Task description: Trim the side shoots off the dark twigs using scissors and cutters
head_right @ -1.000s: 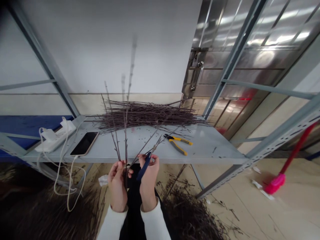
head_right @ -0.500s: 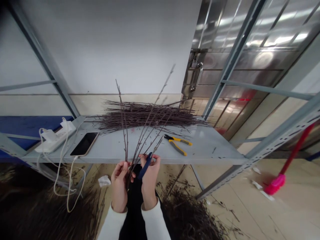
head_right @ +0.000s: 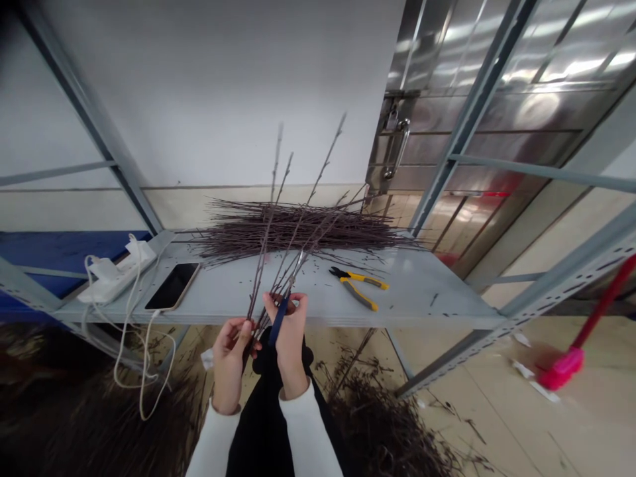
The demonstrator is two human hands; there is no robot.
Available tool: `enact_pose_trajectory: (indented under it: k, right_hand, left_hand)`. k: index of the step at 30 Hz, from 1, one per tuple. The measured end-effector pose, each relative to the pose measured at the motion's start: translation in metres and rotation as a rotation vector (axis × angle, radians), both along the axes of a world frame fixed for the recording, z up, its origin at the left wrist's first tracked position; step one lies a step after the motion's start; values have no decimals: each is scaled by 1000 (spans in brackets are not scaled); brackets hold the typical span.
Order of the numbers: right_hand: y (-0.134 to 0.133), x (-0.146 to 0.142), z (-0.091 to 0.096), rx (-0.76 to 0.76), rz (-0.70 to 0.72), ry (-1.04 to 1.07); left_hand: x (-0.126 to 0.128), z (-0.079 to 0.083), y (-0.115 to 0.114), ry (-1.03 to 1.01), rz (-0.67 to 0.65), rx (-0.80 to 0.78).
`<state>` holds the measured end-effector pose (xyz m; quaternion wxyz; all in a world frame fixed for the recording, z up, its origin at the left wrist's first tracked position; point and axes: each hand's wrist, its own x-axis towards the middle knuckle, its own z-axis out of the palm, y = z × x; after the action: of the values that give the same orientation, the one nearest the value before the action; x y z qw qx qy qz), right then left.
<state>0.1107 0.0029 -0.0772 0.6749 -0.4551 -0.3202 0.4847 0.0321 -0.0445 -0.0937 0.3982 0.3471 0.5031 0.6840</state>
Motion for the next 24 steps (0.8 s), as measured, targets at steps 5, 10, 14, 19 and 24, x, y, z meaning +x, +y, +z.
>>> enact_pose_trajectory:
  k: [5, 10, 14, 19, 24]
  right_hand:
    - [0, -8, 0, -17, 45, 84]
    - [-2, -20, -9, 29, 39, 63]
    - [-5, -34, -17, 71, 83, 73]
    - [-9, -42, -27, 71, 115, 62]
    - [-8, -35, -34, 62, 73, 65]
  left_hand:
    - [-4, -1, 0, -58, -32, -2]
    - [-11, -1, -1, -4, -59, -35]
    - [-22, -3, 6, 123, -65, -39]
    - [-36, 0, 20, 305, -81, -46]
    - [-41, 10, 35, 232, -173, -40]
